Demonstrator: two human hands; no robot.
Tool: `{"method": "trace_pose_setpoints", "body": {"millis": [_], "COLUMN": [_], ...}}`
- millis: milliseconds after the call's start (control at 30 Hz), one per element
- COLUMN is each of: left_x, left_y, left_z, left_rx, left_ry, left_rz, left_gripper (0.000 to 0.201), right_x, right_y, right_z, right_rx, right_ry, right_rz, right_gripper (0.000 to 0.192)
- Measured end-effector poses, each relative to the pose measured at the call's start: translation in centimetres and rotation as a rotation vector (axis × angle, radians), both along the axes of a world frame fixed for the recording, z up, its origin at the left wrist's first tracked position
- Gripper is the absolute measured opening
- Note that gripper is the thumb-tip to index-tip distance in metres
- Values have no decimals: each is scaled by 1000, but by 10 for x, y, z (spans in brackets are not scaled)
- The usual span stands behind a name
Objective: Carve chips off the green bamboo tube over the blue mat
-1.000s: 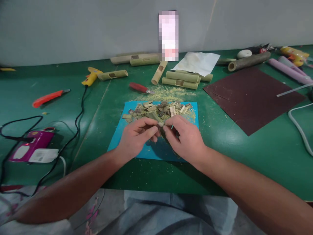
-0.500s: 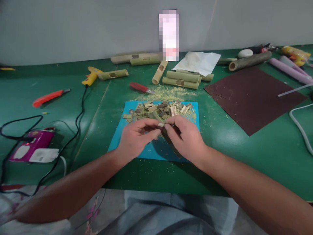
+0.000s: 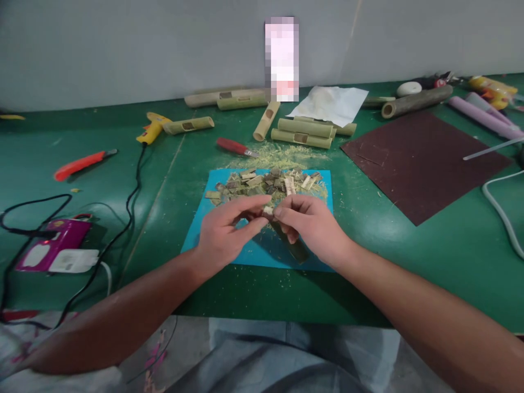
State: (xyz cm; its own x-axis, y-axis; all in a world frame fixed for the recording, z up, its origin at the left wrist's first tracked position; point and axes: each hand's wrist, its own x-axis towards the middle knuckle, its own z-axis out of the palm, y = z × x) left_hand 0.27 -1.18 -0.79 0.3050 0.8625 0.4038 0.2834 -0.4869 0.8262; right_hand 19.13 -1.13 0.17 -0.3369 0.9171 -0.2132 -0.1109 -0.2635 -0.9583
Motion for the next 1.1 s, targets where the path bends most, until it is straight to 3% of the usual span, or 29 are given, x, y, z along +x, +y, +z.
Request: {"method": "trace_pose_setpoints", "body": {"millis": [167, 400, 567, 700, 867, 967, 1100], "left_x": [-2, -3, -1, -2, -3, -1, 1], "left_y": [1, 0, -1, 1, 2, 2, -1], "left_z": [3, 5, 4, 2, 3, 3, 0], "left_rx": [52, -62, 61, 123, 130, 74, -4], "left_ry": [13, 23, -16, -36, -19, -6, -29], "left_rz": [-37, 28, 21, -12, -17, -23, 11], "left_gripper": [9, 10, 5, 7, 10, 5, 10], "right_x": [0, -4, -3, 0, 3, 3, 0], "right_y": [-1, -8, -9, -8, -7, -8, -9], "right_z": [-1, 2, 2, 1, -2, -2, -1], "right_rx": [26, 283, 413, 665, 944, 873, 536], "right_ry": [-49, -233, -351, -464, -522, -512, -455], "right_rz": [66, -61, -74, -74, -76, -61, -78], "right_gripper": [30, 22, 15, 6, 8, 14, 20]}}
